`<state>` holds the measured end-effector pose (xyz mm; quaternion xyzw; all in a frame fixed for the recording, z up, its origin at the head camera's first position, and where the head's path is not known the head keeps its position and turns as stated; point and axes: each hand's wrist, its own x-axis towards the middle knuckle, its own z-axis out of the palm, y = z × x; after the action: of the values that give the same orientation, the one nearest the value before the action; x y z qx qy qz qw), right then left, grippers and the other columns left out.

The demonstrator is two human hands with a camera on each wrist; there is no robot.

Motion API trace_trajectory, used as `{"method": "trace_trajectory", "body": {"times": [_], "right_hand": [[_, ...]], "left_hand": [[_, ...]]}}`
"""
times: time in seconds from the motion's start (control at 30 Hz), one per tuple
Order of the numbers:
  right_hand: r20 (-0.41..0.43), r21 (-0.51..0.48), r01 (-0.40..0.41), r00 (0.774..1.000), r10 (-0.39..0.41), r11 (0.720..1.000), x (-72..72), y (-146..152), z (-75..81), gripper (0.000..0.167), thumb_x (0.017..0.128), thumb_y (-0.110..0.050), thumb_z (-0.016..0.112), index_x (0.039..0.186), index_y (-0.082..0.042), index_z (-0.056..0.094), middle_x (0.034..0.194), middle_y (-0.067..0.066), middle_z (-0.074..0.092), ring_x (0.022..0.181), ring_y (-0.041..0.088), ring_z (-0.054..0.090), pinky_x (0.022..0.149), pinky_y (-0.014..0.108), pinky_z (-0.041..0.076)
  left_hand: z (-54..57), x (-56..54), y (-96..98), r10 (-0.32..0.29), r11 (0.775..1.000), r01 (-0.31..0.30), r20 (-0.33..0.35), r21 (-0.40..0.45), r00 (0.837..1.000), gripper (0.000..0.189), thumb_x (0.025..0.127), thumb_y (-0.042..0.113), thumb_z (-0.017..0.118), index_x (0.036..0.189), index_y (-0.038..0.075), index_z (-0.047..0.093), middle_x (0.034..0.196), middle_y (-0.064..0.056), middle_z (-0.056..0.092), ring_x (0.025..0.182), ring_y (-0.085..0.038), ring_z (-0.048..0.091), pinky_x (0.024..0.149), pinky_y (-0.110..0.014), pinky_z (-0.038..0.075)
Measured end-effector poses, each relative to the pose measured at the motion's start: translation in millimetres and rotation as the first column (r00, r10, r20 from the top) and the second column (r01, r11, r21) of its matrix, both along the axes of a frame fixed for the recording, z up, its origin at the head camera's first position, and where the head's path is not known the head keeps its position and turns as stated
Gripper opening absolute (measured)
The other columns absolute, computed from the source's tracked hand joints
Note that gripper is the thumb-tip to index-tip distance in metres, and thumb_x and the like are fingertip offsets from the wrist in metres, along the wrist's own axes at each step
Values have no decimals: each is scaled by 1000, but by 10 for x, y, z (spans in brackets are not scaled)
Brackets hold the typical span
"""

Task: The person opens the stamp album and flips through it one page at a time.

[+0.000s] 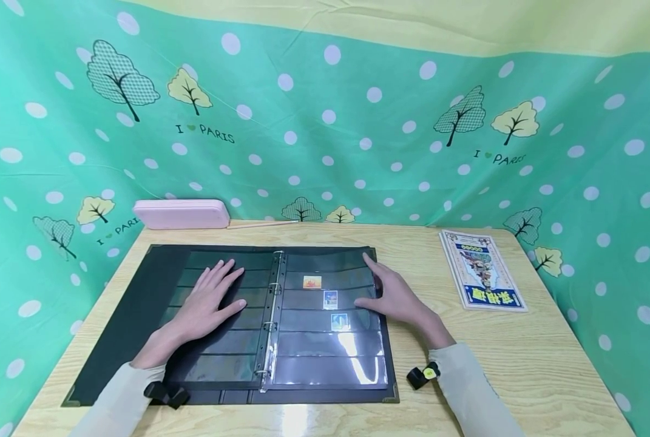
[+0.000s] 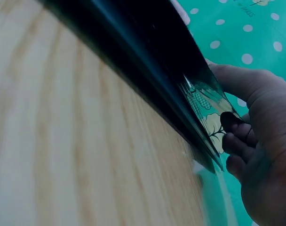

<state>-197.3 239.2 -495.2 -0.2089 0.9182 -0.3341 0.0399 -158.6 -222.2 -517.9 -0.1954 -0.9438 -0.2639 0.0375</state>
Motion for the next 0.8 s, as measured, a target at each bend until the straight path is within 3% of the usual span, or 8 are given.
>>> {"method": "trace_trajectory", "body": {"times": [0.07, 0.17, 0.3, 0.43, 0.67, 0.73, 0.8], "right_hand": [[26, -75, -18, 999, 21, 997, -6, 4, 18, 103, 97, -26, 90, 176, -5, 28, 121, 27, 68, 108, 41, 69, 92, 48, 60], [76, -239, -36, 996, 55, 970, -18, 28, 52, 90, 102, -13, 81, 175, -3, 29, 90, 11, 53, 78, 21, 52, 68, 30, 49], [89, -459, -77, 987, 132, 885, -38, 85, 90, 77, 105, 4, 68, 173, -1, 32, 100, 10, 49, 83, 10, 50, 68, 21, 50], [83, -615, -146, 965, 247, 775, -54, 142, 140, 70, 105, 10, 58, 171, -4, 40, 113, 14, 52, 86, 8, 56, 69, 24, 58], [76, -761, -246, 885, 460, 600, -88, 206, 200, 65, 103, 16, 45, 164, -5, 49, 126, 6, 61, 82, 13, 65, 61, 36, 64], [73, -787, -249, 871, 487, 564, -84, 206, 212, 67, 102, 19, 44, 164, -5, 48, 133, 4, 62, 88, 11, 68, 64, 35, 65], [68, -799, -252, 864, 499, 546, -74, 201, 222, 69, 102, 19, 46, 166, -7, 48, 137, 2, 62, 95, 9, 69, 69, 32, 65]], "left_hand": [[-14, -1, 2, -5, 1000, 5, -21, 17, 1000, 77, 106, 44, 70, 166, 1, 46, 176, -29, 32, 166, -52, 21, 133, -69, 10], [-32, -4, -1, -12, 999, 14, -49, 34, 999, 77, 106, 46, 69, 165, 0, 48, 175, -30, 34, 164, -54, 23, 132, -70, 11], [-10, 0, -4, -12, 1000, 12, -28, 19, 1000, 77, 107, 46, 69, 166, 1, 47, 176, -29, 34, 165, -53, 22, 132, -70, 11], [7, -5, -9, -3, 1000, 3, 14, -7, 1000, 77, 108, 44, 68, 168, 2, 45, 178, -27, 30, 167, -50, 19, 134, -68, 9], [16, -1, -6, 0, 1000, 0, 16, -16, 1000, 77, 107, 43, 69, 168, 2, 44, 178, -26, 30, 167, -50, 18, 134, -68, 9], [21, -1, -5, 0, 1000, 0, 20, -18, 1000, 77, 108, 43, 69, 168, 2, 44, 178, -26, 30, 167, -50, 18, 134, -68, 9], [20, -6, -5, -1, 1000, 1, 25, -15, 1000, 77, 107, 42, 69, 168, 2, 44, 179, -26, 29, 167, -50, 18, 134, -68, 8]]}}
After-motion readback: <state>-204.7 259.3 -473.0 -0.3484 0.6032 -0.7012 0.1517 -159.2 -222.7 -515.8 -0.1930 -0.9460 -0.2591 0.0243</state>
